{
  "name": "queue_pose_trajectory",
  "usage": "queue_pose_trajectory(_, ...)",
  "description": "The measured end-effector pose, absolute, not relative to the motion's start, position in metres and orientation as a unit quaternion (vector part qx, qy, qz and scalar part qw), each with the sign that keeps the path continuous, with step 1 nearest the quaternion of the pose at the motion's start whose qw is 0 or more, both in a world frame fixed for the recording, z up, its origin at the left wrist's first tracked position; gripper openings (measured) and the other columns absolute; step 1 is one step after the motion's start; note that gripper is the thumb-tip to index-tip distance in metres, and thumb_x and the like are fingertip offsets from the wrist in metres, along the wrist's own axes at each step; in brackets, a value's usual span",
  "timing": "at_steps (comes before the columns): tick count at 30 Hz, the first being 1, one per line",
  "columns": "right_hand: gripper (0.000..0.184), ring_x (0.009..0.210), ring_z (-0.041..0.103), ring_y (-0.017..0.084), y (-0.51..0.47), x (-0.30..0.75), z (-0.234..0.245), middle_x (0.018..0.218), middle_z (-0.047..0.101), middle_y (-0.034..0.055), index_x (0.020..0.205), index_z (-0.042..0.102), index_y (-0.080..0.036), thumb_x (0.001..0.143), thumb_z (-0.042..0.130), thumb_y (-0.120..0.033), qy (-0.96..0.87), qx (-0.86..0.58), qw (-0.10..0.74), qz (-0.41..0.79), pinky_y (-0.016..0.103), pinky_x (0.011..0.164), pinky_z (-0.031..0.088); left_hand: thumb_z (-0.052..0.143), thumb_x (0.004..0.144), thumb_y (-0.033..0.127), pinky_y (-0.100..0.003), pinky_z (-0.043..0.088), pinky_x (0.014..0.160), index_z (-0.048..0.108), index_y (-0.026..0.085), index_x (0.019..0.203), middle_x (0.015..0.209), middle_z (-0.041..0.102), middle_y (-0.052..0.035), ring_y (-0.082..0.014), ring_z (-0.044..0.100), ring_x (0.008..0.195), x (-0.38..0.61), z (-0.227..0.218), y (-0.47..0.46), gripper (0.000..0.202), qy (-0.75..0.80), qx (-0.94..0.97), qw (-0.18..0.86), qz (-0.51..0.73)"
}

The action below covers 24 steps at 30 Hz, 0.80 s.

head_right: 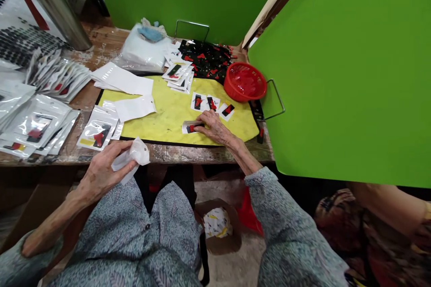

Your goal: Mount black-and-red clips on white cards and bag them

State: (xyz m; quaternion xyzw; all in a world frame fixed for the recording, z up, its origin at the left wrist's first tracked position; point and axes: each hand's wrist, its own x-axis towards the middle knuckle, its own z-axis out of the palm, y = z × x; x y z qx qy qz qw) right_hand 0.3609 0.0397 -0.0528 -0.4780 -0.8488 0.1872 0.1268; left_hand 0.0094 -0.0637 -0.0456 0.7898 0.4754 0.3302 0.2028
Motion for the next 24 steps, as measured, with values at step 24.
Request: queue_pose_trajectory(24,0.020,0.077,0.060,0.021,-0.053,0.248,0.005,0.084,0.063,0.0039,0.096,0.053,-0.025,0.092,0.052,-0.044,-0.761,-0.512,0.099,0.385,0.033,0.071,0.045,0.059,0.087,0.019,-0.044,0.051,0.089,0.054,0.018,0.120,0.106,0.066,-0.0082,-0.0247,0.062,0.100,0.012,-0.042,-0.067,0.033,0.467,0.806,0.189,0.310)
